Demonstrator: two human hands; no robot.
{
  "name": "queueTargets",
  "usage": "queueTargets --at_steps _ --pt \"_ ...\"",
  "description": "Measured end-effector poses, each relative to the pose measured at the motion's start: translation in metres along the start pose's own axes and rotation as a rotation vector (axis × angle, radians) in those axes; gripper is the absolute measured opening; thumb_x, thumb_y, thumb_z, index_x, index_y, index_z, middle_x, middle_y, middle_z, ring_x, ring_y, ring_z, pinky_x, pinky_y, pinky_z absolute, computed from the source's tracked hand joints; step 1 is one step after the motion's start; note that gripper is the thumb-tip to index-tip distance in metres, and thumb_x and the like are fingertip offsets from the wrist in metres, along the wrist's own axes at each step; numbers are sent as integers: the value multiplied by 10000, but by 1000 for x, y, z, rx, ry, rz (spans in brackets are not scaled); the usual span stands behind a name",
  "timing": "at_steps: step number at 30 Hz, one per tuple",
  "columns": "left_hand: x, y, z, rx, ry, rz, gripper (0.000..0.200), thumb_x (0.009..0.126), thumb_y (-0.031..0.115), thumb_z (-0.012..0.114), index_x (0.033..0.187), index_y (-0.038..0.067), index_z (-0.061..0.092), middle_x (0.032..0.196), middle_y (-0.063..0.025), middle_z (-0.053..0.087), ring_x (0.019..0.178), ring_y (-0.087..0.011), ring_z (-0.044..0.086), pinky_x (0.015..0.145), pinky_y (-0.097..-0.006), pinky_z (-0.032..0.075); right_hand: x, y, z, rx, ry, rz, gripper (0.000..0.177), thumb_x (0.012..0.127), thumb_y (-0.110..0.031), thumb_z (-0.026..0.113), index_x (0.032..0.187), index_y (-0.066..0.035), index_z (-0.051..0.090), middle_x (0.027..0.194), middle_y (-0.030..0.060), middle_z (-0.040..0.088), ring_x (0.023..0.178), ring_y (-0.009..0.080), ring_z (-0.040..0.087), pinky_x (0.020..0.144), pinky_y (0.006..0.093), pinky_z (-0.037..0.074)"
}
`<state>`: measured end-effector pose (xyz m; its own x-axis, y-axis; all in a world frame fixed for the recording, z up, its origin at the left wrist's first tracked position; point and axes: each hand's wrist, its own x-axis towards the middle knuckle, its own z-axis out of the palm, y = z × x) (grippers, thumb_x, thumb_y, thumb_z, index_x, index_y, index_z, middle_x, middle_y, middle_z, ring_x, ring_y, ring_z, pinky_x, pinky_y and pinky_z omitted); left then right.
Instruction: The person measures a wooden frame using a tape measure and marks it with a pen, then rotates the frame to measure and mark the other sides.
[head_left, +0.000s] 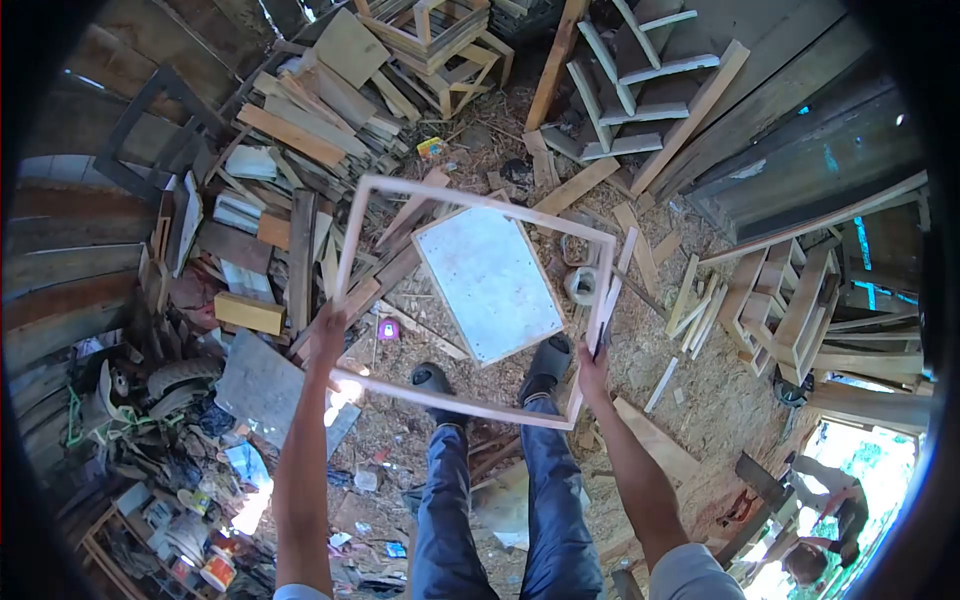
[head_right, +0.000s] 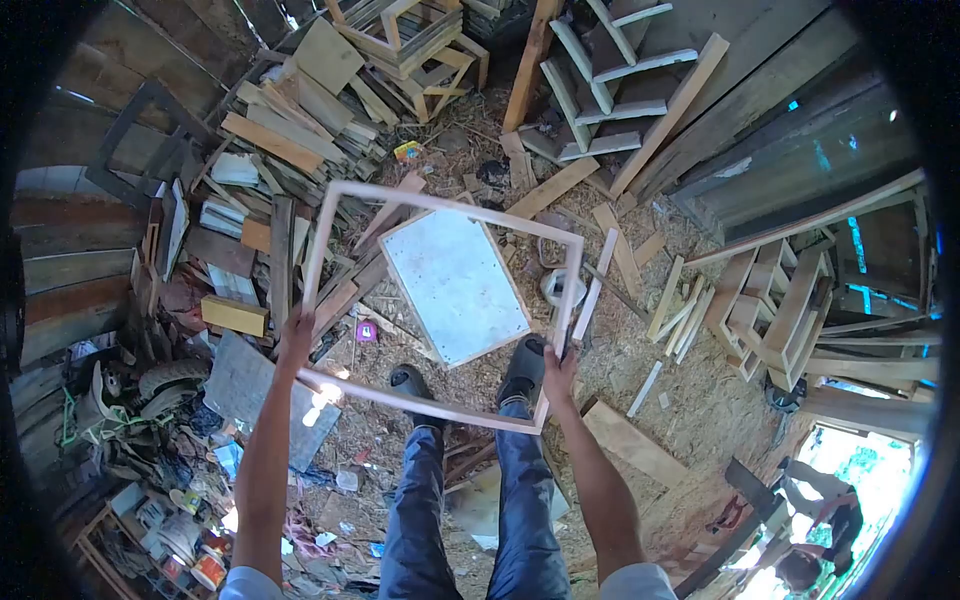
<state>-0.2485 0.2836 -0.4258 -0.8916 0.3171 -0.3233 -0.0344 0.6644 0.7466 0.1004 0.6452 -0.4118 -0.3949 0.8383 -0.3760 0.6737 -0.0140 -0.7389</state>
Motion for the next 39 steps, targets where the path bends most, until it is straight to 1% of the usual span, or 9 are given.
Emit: queueTargets --at_steps 3,9,13,15,17,18,23,27,39 --pt "38 45 10 179 -169 74 402 836 227 557 1152 -10 486 1018 -195 596 944 -323 578 793 -374 440 -13 6 3 36 31 172 658 855 -330 555 1301 72 284 1214 225 463 1103 294 467 933 345 360" --pt "54 43 63 -425 -247 -44 459 810 199 591 1214 38 446 1025 -155 594 912 -247 582 777 -351 443 -4 19 -1 124 108 220 586 864 -378 530 1272 1 348 1206 157 471 1089 254 449 947 342 330" --pt "-26 23 104 371 322 282 517 769 238 644 1161 -27 436 951 -246 575 867 -386 554 711 -435 452 -13 20 3 55 -4 326 638 830 -254 597 1295 42 275 1180 207 468 1059 273 474 899 346 378" --pt "-78 -37 168 398 287 -143 630 807 480 544 1155 -31 427 855 -196 532 760 -399 524 630 -474 430 -17 33 24 50 51 347 690 798 -216 625 1294 71 241 1184 232 444 1049 286 476 907 345 375" --pt "-112 -23 178 -253 -258 -1087 704 811 579 475 1175 -20 417 933 -154 540 835 -328 553 658 -433 444 -20 42 35 3 -28 299 737 770 -184 634 1294 101 201 1189 259 417 1050 293 473 917 342 370" --pt "-133 -7 184 -473 -288 -1107 701 810 594 462 1164 -11 427 918 -130 538 839 -294 563 676 -413 444 -21 37 38 49 -75 223 732 760 -167 633 1286 108 205 1200 267 399 1062 296 462 920 343 367" --pt "-151 27 211 -1094 -330 -1104 466 879 450 466 1079 29 479 838 -57 460 787 -202 487 771 -382 423 -37 -51 37 -68 -70 73 468 764 -156 663 1082 31 375 788 43 467 632 109 439 509 253 396" --pt "-151 37 206 -1207 -293 -862 278 890 326 511 1002 71 511 870 -29 499 831 -162 489 730 -348 416 -30 -82 40 -20 -77 -57 378 786 -227 655 927 15 402 686 118 536 577 195 528 525 317 435" --pt "-161 116 90 -1253 -89 -608 244 858 156 568 1074 81 483 885 -10 540 808 -132 564 707 -284 494 -25 -110 -26 240 -86 -91 374 872 -324 542 1103 -33 497 776 7 507 637 93 461 567 225 396"
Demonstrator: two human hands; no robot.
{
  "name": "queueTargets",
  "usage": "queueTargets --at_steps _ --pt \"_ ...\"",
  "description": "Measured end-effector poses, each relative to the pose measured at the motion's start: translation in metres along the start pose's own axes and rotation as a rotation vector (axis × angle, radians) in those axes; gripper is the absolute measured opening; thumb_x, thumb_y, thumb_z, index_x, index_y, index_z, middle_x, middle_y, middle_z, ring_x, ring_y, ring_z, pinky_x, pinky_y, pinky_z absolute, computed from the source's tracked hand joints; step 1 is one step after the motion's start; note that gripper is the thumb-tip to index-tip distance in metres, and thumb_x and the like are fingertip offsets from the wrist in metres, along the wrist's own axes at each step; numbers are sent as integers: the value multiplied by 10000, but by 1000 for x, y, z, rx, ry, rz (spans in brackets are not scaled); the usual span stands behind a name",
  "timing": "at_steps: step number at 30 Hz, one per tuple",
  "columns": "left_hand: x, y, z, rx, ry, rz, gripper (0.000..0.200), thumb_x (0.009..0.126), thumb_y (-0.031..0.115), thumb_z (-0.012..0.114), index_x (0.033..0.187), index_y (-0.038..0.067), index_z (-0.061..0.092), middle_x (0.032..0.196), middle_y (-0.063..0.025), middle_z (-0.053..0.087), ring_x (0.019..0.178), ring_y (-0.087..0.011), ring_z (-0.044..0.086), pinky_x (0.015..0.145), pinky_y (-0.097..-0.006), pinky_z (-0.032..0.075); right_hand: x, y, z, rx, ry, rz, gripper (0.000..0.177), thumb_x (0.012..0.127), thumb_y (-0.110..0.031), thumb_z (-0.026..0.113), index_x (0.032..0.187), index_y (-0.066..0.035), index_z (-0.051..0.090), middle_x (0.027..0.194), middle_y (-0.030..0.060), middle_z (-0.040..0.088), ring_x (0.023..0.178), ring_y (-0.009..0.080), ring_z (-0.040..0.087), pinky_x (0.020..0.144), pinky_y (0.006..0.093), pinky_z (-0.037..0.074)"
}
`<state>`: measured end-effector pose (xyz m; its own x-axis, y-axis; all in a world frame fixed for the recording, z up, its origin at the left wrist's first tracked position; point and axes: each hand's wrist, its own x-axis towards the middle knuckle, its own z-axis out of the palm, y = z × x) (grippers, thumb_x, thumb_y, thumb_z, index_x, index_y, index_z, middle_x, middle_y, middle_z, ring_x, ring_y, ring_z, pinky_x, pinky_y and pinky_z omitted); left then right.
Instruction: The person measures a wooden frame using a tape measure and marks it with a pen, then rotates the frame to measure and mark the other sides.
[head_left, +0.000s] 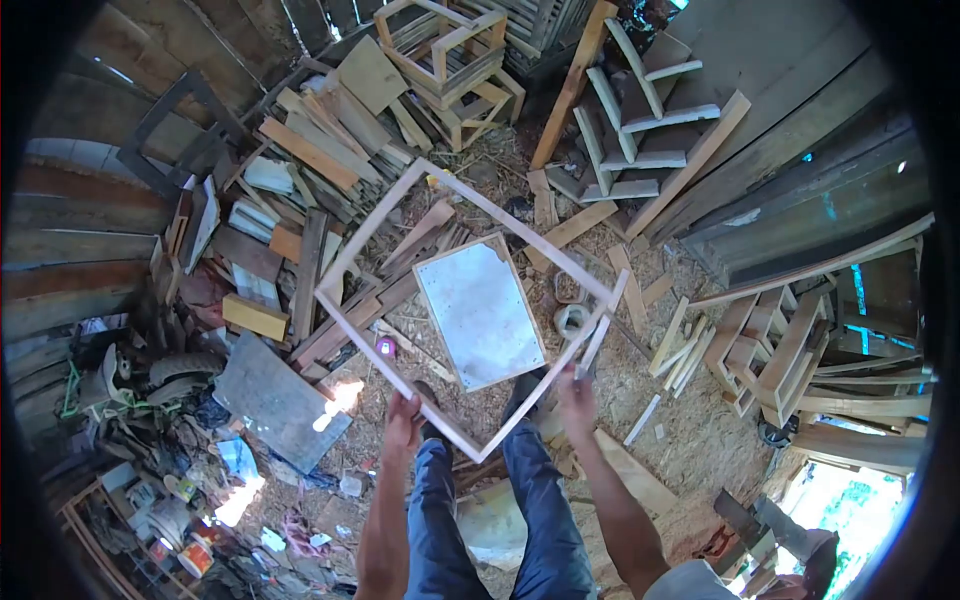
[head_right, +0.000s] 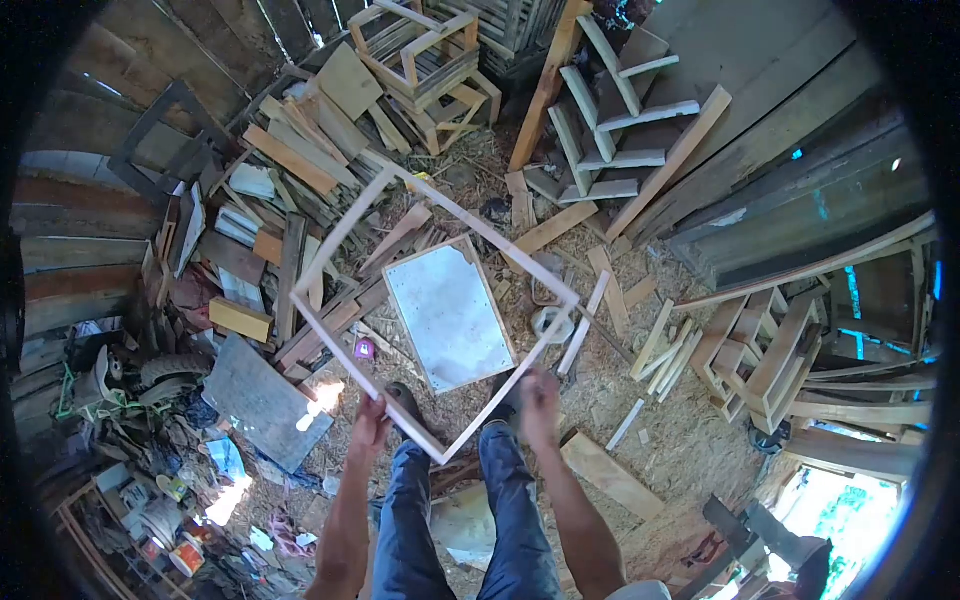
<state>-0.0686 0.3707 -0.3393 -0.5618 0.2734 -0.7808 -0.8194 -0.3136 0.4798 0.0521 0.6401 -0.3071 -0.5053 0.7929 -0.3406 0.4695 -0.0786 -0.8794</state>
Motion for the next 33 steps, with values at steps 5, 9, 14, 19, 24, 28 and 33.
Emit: queueTargets --at_steps 5,9,14,19,24,28,33 --pt "8 46 -50 257 -144 1 331 851 122 564 1156 53 455 985 -48 541 902 -166 557 746 -282 491 106 -40 -71 428 -79 436 471 918 -441 382 1195 -79 500 906 -21 554 544 28 280 421 168 230" --pt "17 82 -55 402 -283 -113 366 832 124 598 1162 41 465 1014 -48 539 912 -153 548 777 -293 473 125 -72 -63 130 -507 516 449 923 -420 391 1219 -95 484 959 -27 570 544 35 265 439 179 255" --pt "34 89 -26 532 -290 -149 418 794 185 657 1161 52 509 946 17 553 821 -69 516 668 -215 434 100 -15 -57 -225 -535 476 438 862 -519 465 942 -117 620 758 -28 553 563 42 383 501 207 320" --pt "113 88 -34 837 -397 -70 388 814 162 621 1175 69 513 927 -20 577 823 -111 537 717 -263 434 56 33 -71 21 -335 622 282 804 -401 628 865 -125 625 718 -48 523 620 72 461 560 215 367" --pt "170 108 33 1213 -282 334 327 870 235 551 1121 26 544 847 -23 586 749 -100 525 643 -240 426 7 62 -46 63 -385 637 280 798 -348 653 971 -134 602 767 -46 560 633 36 442 552 211 341" --pt "196 100 52 1330 -228 409 347 859 315 534 1060 33 563 848 -104 616 748 -191 584 657 -330 455 -18 69 -16 272 -271 663 297 819 -224 645 1077 -125 536 885 -32 618 652 28 474 505 187 309" --pt "186 113 62 1239 -214 345 361 858 340 531 1018 21 589 839 -103 631 781 -196 592 705 -308 449 -36 67 -3 420 -180 727 333 827 -154 623 1126 -93 492 1004 0 594 663 13 443 474 159 307"
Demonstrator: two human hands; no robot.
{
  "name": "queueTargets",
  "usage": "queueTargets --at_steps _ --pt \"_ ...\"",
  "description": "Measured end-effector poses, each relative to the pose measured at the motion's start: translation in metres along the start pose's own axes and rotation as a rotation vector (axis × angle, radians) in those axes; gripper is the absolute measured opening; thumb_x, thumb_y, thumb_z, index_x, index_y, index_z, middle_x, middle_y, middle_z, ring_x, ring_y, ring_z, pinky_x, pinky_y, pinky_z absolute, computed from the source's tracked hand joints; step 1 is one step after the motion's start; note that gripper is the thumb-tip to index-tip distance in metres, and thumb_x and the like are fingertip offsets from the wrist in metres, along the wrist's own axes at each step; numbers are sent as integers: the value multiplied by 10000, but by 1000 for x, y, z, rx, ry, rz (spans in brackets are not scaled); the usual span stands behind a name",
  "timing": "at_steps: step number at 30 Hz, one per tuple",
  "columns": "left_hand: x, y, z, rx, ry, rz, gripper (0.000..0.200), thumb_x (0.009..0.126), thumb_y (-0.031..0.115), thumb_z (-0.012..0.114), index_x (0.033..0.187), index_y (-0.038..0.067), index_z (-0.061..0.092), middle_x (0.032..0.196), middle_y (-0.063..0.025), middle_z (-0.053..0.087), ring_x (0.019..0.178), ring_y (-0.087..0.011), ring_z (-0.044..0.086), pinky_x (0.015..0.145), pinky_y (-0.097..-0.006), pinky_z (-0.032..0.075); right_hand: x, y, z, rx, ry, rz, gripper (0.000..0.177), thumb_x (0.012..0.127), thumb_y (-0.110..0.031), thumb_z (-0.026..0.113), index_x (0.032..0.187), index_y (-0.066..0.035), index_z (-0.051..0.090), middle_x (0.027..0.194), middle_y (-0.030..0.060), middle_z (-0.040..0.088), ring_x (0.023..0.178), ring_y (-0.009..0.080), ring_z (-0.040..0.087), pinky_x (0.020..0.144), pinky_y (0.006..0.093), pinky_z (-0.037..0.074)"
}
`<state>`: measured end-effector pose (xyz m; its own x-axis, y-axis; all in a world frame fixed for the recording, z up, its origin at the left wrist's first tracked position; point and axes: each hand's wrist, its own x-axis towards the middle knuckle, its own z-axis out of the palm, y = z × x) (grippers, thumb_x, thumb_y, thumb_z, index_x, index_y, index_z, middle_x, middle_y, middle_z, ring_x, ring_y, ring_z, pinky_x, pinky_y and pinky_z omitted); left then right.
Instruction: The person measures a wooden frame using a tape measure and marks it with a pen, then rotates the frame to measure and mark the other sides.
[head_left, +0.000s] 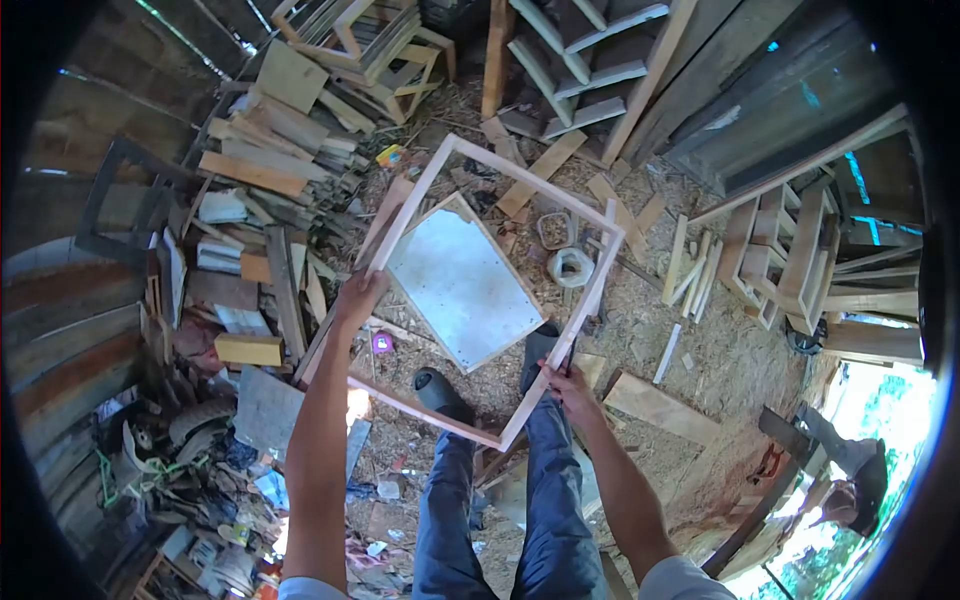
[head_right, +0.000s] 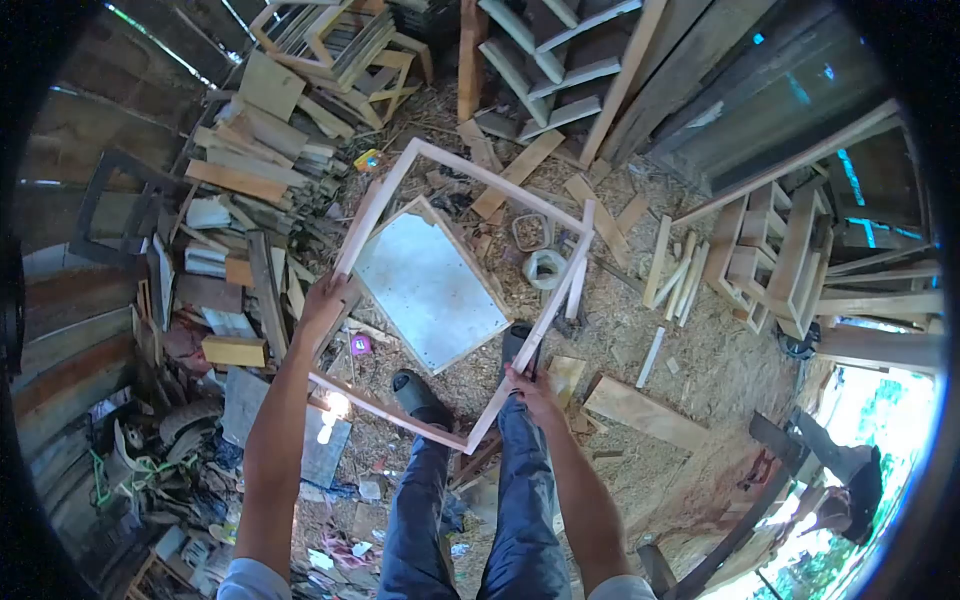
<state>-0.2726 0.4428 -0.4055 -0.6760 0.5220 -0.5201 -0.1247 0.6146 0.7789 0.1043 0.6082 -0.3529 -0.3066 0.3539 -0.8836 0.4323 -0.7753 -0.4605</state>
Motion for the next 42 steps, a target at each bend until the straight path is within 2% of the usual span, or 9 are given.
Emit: queueTargets --at_steps 10,15,19,23,25,31,33,35,42 --pt "30 -15 -11 78 123 -40 466 896 408 420 1048 -9 563 737 -158 578 646 -240 552 599 -355 423 49 -29 4 -195 65 -11 357 769 -317 685 1087 -191 584 1007 -48 589 815 85 512 662 288 401" --pt "21 -14 -9 -87 152 -161 504 897 438 444 1097 -13 549 663 -69 529 557 -168 472 514 -341 386 34 -44 8 -222 34 -36 313 781 -269 681 1065 -157 613 827 -79 569 702 36 486 558 230 375" --pt "0 4 -12 -127 79 -140 477 895 414 479 1138 10 551 960 -76 589 872 -129 507 799 -252 389 18 -42 5 -118 -15 -129 320 793 -150 668 1101 -104 599 739 -89 573 541 -29 397 430 152 237" --pt "11 -28 -1 -169 66 -88 428 879 422 503 989 16 579 757 -13 532 726 -105 482 662 -262 399 10 -33 2 -86 18 -127 351 777 -49 665 1110 -41 556 1090 16 587 897 69 522 758 229 430" --pt "10 -28 -7 216 37 45 416 870 433 505 968 34 572 697 -21 503 678 -101 467 615 -270 384 19 -16 9 -107 -10 -254 354 778 -147 679 1118 -138 582 795 -94 546 604 2 384 492 180 274" --pt "0 -59 -22 -28 188 -107 377 875 411 514 789 47 560 633 15 487 570 -106 454 540 -276 382 58 13 14 -188 -19 -322 350 751 -154 708 1044 -37 557 995 30 592 870 90 531 730 265 442" --pt "-9 -43 -35 262 -42 -301 566 864 527 435 1108 28 546 903 -118 588 845 -202 542 755 -308 413 51 0 17 -355 -10 -255 370 754 -206 710 1045 -45 549 975 25 587 859 97 528 712 277 440" --pt "-20 -19 -39 254 -109 -353 604 854 543 441 1131 15 539 952 -135 596 889 -223 550 792 -332 414 44 -22 25 -154 81 -58 454 744 -318 705 1064 -47 530 959 31 576 870 125 531 708 306 435" --pt "-26 -40 -18 -484 78 -223 297 899 385 481 890 93 530 672 17 506 521 -78 520 452 -233 406 72 -35 -3 6 -45 -91 262 840 -246 590 1033 -79 527 730 -15 508 533 86 468 447 233 387"
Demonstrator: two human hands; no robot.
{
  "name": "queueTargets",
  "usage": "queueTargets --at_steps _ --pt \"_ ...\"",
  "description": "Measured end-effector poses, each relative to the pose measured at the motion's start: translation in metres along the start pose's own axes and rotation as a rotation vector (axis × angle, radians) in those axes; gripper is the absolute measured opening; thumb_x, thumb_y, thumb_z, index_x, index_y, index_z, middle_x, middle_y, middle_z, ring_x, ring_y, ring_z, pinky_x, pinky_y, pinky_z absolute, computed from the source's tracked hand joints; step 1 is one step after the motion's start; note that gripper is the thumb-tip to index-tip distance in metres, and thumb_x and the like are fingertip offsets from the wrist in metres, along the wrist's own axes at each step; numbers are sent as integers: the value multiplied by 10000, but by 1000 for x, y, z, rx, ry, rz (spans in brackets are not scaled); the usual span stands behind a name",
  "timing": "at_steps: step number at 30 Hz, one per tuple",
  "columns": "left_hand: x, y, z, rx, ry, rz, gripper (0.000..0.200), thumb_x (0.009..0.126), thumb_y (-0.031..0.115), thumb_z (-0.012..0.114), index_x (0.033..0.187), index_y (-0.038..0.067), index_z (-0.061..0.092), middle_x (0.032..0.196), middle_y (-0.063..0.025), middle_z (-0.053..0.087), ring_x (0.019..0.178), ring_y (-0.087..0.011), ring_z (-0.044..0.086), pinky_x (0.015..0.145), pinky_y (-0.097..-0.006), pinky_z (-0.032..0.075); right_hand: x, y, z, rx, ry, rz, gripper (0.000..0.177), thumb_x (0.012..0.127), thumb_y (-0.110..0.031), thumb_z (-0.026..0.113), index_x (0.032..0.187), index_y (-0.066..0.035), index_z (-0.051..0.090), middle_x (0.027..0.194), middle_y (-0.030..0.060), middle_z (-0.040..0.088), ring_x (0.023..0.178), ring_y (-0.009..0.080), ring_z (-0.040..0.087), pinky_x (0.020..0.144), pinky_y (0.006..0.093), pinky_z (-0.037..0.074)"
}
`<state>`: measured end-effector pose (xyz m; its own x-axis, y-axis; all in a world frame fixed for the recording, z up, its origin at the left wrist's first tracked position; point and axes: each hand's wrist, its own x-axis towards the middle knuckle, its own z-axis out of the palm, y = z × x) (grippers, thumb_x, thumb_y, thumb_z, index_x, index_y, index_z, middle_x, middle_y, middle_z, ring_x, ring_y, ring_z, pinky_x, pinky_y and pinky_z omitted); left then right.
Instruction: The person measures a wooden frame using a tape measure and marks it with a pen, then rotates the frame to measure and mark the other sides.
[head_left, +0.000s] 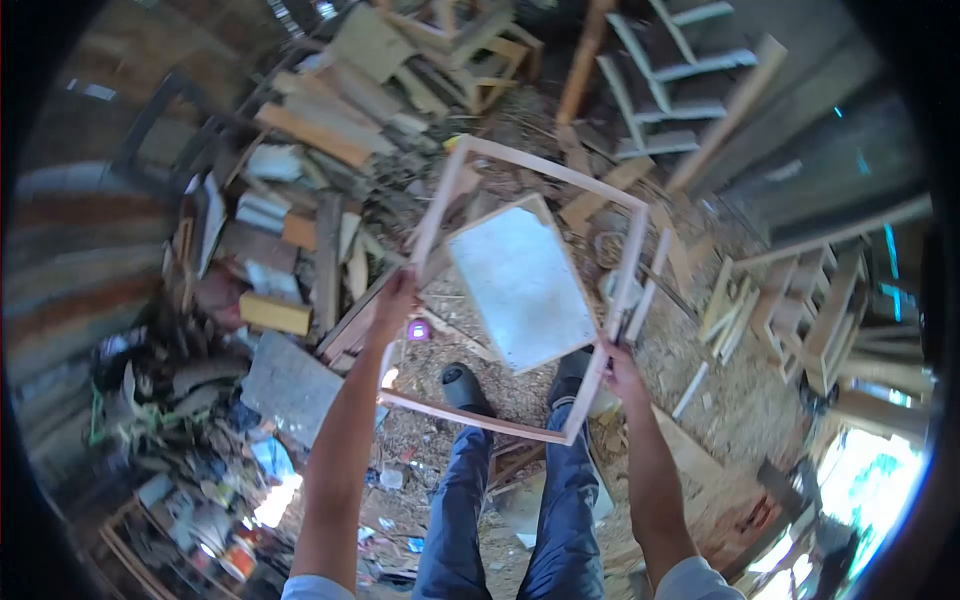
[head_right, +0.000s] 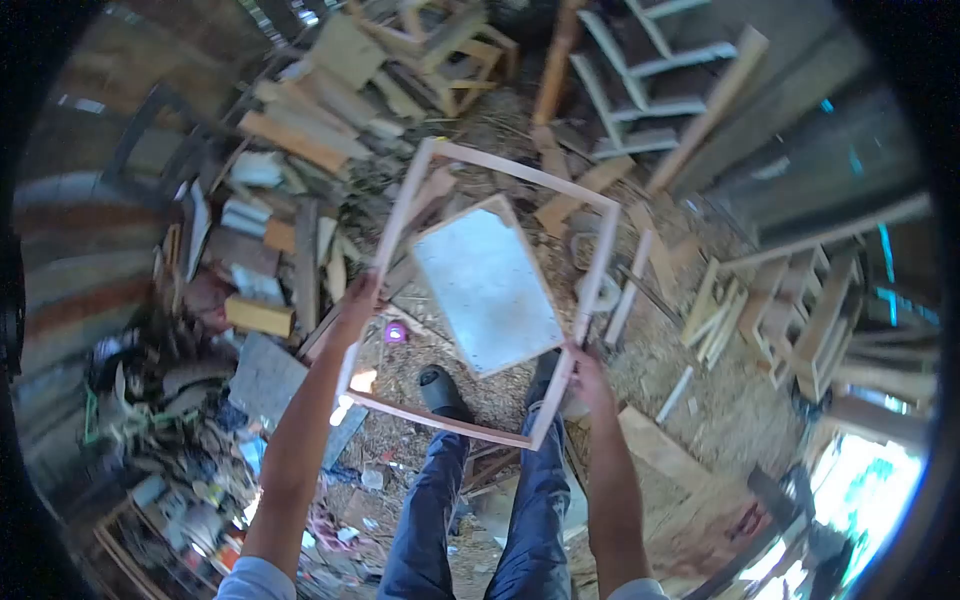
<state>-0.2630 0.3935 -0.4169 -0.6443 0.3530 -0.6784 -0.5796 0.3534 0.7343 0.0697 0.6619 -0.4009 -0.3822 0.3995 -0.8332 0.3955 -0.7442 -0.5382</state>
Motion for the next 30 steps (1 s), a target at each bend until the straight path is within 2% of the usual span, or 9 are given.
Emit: queueTargets --at_steps 4,7,9,11,14,17,21,26,30 --pt "-38 12 5 98 153 104 398 898 420 462 814 38 537 608 4 489 508 -88 481 455 -246 402 -20 -30 16 -158 -55 56 227 863 -256 568 996 -76 532 672 -32 469 472 40 385 348 188 261" --pt "-65 -2 -9 -45 181 118 397 898 410 470 833 29 556 614 7 492 516 -88 466 469 -243 392 -63 -57 47 -358 243 -58 270 850 -307 587 996 -84 544 688 -34 506 536 48 433 402 190 324" --pt "-89 -12 -24 -121 209 136 399 899 404 474 856 20 573 613 11 487 521 -87 452 480 -242 387 -88 -68 66 -517 157 -138 301 825 -318 625 1000 -80 565 868 -6 590 746 112 512 572 288 442" --pt "-115 -17 -51 -88 435 93 414 903 400 471 957 10 597 657 14 502 591 -81 435 530 -239 376 -103 -76 102 -640 63 -128 365 826 -275 632 1089 -35 549 910 12 600 817 96 522 699 285 442" --pt "-136 -67 -118 -43 628 113 520 914 439 428 1131 -19 539 773 -14 538 704 -80 475 642 -224 404 -92 -56 173 -727 -133 -490 479 829 -248 632 1189 31 483 1042 76 568 959 149 516 862 272 388" --pt "-170 -121 -190 -216 617 -21 495 913 430 441 1137 -1 534 969 -63 568 941 -133 481 838 -262 386 -64 -21 246 -729 -357 -574 459 835 -253 624 1165 36 491 1048 85 567 952 144 519 858 268 390" --pt "-212 -167 -233 -269 664 28 459 918 395 449 1138 -1 529 998 -59 563 947 -137 483 834 -272 393 -17 33 314 -1009 -390 -574 346 808 -241 628 1064 -20 553 921 121 606 834 206 574 742 307 438" --pt "-187 -278 -249 -172 664 34 301 907 285 490 990 11 581 771 4 540 692 -98 462 606 -277 397 75 86 343 -1582 -462 -607 336 759 -270 673 953 -2 615 808 162 628 734 231 581 713 344 444" --pt "-126 -361 -245 -289 676 15 200 867 207 510 864 20 584 680 5 519 643 -92 456 572 -286 384 152 134 355 -1479 -436 -555 295 744 -253 687 928 -28 640 780 154 638 702 239 595 691 355 451"
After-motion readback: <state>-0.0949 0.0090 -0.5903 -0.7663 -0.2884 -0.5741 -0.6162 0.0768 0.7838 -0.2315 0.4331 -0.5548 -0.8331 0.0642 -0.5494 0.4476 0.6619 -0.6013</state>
